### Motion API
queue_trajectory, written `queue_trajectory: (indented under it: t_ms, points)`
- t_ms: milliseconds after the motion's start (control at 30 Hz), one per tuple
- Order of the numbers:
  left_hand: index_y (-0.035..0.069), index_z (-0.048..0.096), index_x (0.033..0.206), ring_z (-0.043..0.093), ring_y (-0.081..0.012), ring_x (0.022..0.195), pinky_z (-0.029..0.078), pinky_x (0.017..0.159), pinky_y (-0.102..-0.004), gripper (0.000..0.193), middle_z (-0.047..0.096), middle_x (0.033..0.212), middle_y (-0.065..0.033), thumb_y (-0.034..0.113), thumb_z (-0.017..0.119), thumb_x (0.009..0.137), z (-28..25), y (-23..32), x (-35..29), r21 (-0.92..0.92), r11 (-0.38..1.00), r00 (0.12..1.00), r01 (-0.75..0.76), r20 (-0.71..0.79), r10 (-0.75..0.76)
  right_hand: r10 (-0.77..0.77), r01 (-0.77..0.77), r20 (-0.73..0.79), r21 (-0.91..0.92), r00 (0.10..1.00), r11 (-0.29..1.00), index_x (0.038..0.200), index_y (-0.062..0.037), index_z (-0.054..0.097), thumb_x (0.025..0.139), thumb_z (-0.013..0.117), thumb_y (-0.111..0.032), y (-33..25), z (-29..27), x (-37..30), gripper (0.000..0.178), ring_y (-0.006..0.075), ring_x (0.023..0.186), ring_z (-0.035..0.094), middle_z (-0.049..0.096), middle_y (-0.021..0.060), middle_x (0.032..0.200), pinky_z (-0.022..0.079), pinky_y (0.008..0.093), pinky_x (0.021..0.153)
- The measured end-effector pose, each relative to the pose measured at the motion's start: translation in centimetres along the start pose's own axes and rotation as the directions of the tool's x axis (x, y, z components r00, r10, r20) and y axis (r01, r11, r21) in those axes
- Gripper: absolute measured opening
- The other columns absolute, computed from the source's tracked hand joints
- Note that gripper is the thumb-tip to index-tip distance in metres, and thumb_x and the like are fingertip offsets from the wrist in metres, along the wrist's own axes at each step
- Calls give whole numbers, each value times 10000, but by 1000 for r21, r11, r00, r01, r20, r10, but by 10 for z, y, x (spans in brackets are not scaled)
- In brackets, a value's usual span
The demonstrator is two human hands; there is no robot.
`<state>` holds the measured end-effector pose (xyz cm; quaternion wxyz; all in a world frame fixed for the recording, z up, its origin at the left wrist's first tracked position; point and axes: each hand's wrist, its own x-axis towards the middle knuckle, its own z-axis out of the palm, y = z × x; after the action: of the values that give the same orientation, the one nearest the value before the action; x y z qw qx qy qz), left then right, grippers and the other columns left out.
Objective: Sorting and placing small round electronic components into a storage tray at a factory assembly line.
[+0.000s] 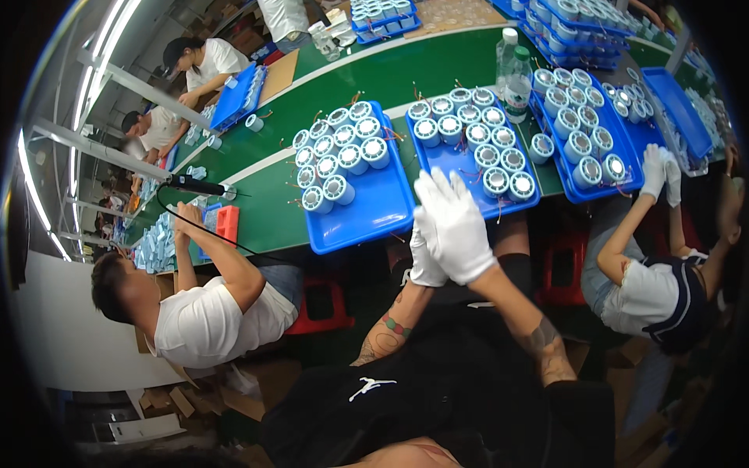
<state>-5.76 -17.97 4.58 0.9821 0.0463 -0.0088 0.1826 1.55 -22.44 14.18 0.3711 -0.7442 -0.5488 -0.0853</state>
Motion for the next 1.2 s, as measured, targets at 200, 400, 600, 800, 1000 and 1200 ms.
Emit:
queue_trajectory:
  t_ms: [200, 400, 600, 800, 1000, 1200]
  points:
    - [72, 475, 1330, 535, -184, 1172, 399, 1013, -318, 407, 545, 1318, -80, 267, 449, 974, 21, -1, 3, -36, 999, 998, -30, -59, 28, 2, -1, 11, -45, 1000, 999, 1211, 27, 566, 925, 453, -188, 1, 14, -13, 375, 384, 1216, 502, 550, 196, 1301, 248, 480, 1111]
    - [77, 472, 1337, 545, -195, 1159, 397, 1016, -318, 414, 559, 1306, -79, 273, 451, 973, 12, -7, -4, 325, 927, 970, -188, -90, 228, 34, -47, -136, -99, 990, 994, 1217, 3, 574, 905, 480, -190, -28, 12, -5, 378, 397, 1204, 504, 550, 189, 1306, 287, 480, 1076]
    - [66, 456, 1351, 547, -202, 1149, 397, 1017, -322, 444, 551, 1309, -86, 306, 446, 978, 27, 8, -2, 40, 999, 994, -15, -106, 19, 84, -84, 111, -8, 990, 996, 1230, -11, 574, 904, 488, -198, -11, 5, 9, 386, 389, 1192, 515, 553, 173, 1310, 330, 463, 1041]
    - [71, 467, 1336, 546, -202, 1148, 393, 1023, -331, 459, 552, 1303, -83, 350, 460, 972, 21, 6, -6, 80, 996, 995, -50, -77, 56, 70, -79, -124, -70, 990, 994, 1220, -4, 575, 896, 504, -204, -32, 25, -14, 388, 378, 1164, 531, 568, 168, 1285, 363, 440, 1009]
    - [81, 479, 1321, 545, -201, 1155, 395, 1023, -328, 450, 554, 1300, -82, 363, 471, 970, 30, 8, 3, 36, 996, 995, -79, 64, 77, 149, -153, -90, -38, 985, 988, 1180, 19, 588, 863, 551, -172, -40, 9, 1, 372, 363, 1131, 553, 597, 189, 1219, 391, 428, 994]
    - [82, 493, 1286, 548, -195, 1139, 409, 1004, -315, 394, 555, 1283, -85, 338, 445, 990, 18, 12, -5, -55, 998, 1000, -11, -24, 10, 74, -75, -109, -1, 991, 997, 1138, 11, 608, 851, 561, -151, -22, 10, 12, 333, 363, 1079, 585, 640, 187, 1110, 416, 415, 992]
